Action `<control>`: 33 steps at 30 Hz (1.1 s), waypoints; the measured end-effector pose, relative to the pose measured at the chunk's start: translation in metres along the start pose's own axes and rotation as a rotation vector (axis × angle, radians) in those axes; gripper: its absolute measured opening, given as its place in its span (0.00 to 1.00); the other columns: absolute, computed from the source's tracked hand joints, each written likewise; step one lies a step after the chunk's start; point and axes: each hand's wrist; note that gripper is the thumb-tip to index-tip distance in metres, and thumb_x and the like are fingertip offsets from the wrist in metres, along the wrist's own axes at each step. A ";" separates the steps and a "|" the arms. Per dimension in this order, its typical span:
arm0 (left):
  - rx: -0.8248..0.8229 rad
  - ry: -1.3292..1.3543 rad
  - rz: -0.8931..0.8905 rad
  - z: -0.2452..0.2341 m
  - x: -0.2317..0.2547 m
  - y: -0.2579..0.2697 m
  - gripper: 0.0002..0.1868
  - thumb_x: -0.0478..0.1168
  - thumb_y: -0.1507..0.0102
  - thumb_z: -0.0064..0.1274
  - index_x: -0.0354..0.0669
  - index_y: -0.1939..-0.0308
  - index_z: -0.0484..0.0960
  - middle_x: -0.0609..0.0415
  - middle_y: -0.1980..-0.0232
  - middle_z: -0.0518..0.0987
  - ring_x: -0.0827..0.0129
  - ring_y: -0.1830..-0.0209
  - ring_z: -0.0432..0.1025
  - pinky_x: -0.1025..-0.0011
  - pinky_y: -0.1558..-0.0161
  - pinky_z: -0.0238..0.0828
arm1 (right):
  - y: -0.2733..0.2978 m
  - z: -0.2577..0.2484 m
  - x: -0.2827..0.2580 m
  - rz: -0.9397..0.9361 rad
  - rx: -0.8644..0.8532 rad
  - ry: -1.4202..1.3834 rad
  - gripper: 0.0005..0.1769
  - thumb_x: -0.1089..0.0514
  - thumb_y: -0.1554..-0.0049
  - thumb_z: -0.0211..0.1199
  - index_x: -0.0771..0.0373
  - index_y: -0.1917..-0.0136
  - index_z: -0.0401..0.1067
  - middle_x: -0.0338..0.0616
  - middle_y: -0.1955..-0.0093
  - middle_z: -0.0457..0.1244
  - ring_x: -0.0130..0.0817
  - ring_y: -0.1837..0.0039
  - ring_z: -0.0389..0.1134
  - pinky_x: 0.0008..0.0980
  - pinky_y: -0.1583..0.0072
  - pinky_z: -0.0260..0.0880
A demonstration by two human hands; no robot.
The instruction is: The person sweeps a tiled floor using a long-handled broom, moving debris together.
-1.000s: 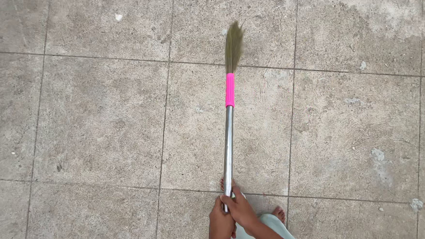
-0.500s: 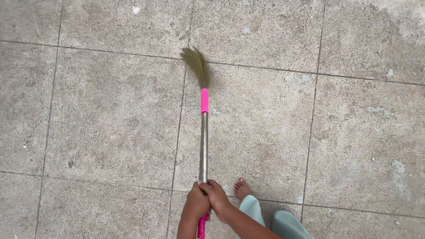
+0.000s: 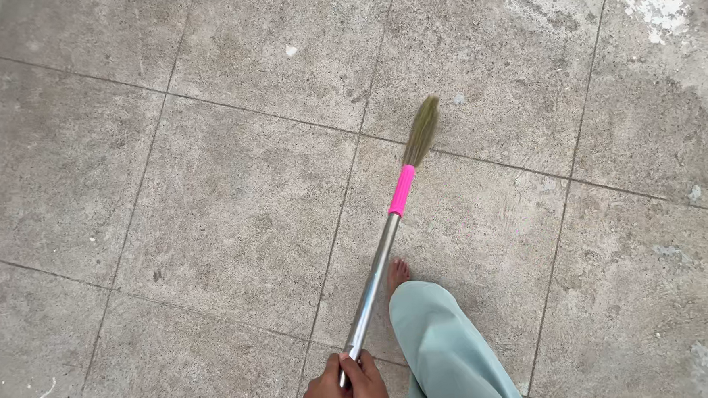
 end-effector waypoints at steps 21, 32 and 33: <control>-0.201 -0.154 0.054 -0.267 0.127 -0.028 0.24 0.28 0.44 0.51 0.38 0.43 0.79 0.48 0.69 0.80 0.67 0.80 0.76 0.66 0.79 0.74 | -0.115 -0.057 -0.292 -0.005 0.100 0.120 0.16 0.57 0.37 0.51 0.65 0.40 0.69 0.52 0.51 0.67 0.42 0.50 0.71 0.41 0.45 0.76; -0.160 0.268 -0.134 -0.448 0.022 -0.052 0.49 0.27 0.46 0.57 0.61 0.22 0.62 0.51 0.77 0.73 0.69 0.83 0.65 0.68 0.81 0.62 | -0.103 -0.118 -0.335 -0.083 0.477 0.127 0.16 0.58 0.36 0.52 0.69 0.38 0.68 0.57 0.48 0.67 0.47 0.47 0.71 0.43 0.42 0.75; -0.111 0.290 -0.126 -0.472 0.006 -0.063 0.47 0.26 0.46 0.57 0.58 0.23 0.64 0.51 0.77 0.72 0.69 0.83 0.65 0.67 0.81 0.63 | -0.101 -0.111 -0.330 -0.079 0.510 0.082 0.16 0.58 0.36 0.52 0.70 0.38 0.67 0.58 0.48 0.67 0.47 0.47 0.71 0.43 0.42 0.75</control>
Point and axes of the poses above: each hand's wrist, its own y-axis away from the middle knuckle, its own z-axis out of the palm, x = y × z
